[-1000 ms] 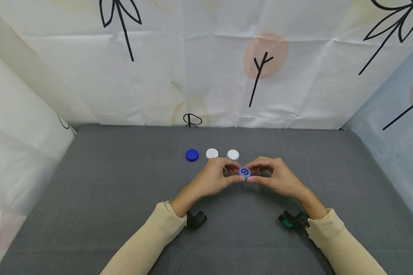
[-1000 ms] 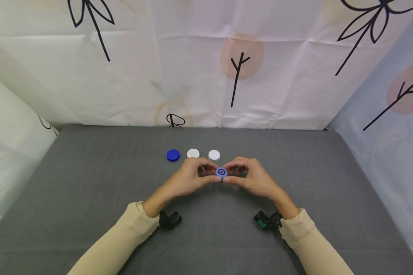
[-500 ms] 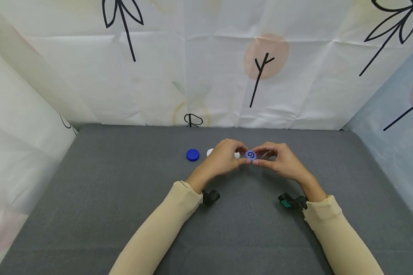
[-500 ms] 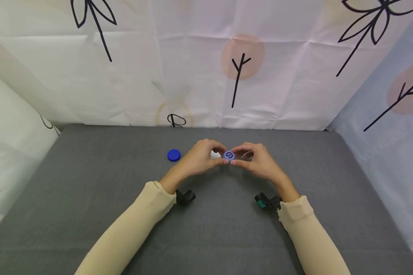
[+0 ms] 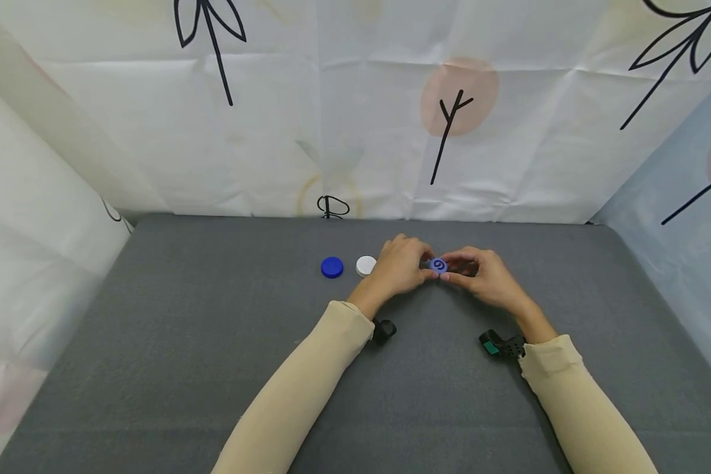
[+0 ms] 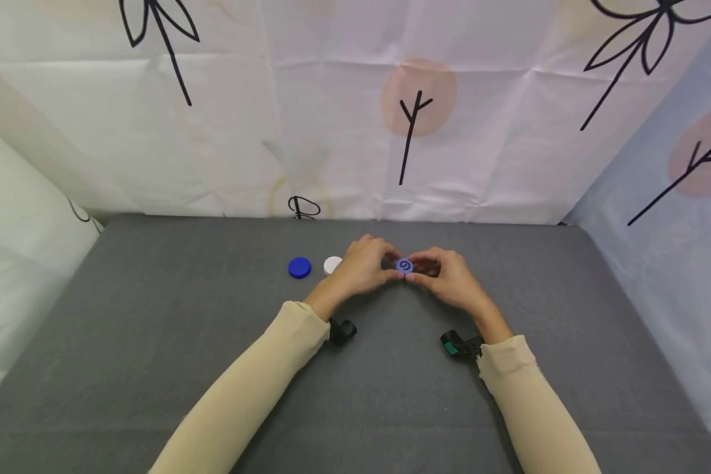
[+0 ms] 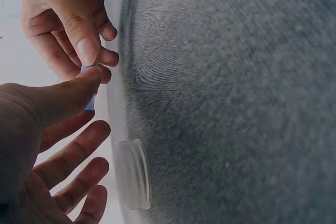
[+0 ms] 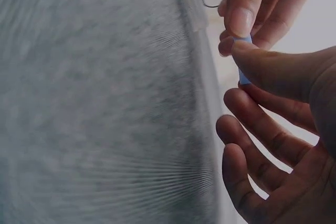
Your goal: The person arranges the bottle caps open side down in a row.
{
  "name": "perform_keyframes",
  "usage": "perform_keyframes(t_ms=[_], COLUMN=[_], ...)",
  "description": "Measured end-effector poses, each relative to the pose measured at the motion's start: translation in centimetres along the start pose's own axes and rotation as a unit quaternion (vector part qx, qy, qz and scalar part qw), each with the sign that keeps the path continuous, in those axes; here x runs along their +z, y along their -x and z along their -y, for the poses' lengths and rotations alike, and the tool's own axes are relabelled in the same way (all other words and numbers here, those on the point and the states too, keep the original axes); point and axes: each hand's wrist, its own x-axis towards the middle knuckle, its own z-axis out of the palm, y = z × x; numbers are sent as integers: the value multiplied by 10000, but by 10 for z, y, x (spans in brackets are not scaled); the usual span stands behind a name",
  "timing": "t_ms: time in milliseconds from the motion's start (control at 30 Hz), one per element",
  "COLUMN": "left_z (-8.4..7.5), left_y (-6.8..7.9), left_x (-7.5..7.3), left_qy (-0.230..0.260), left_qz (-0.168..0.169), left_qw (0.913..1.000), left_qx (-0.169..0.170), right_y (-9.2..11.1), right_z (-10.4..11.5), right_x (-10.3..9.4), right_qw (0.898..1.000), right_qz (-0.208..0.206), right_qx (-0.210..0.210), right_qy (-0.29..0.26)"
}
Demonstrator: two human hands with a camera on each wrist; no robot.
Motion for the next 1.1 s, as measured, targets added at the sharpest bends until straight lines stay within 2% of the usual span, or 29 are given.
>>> perform_keyframes(t_ms=[533, 900, 1100], left_z=[3, 3, 8], left_y=[-7, -5, 8], left_x=[6, 6, -7], left_qy=[-490, -471, -388], left_qz=[188, 401, 72], left_qw=[9985, 9976, 9990], left_qx=[-179, -300, -231], right_y=[-3, -1, 2], right_z=[-3, -1, -5], right_x=[12, 12, 6], right_qw=[9976, 9966, 9967], right_qz=[-133, -22, -86], right_qx=[237, 261, 160], right_qy=[633, 775, 796])
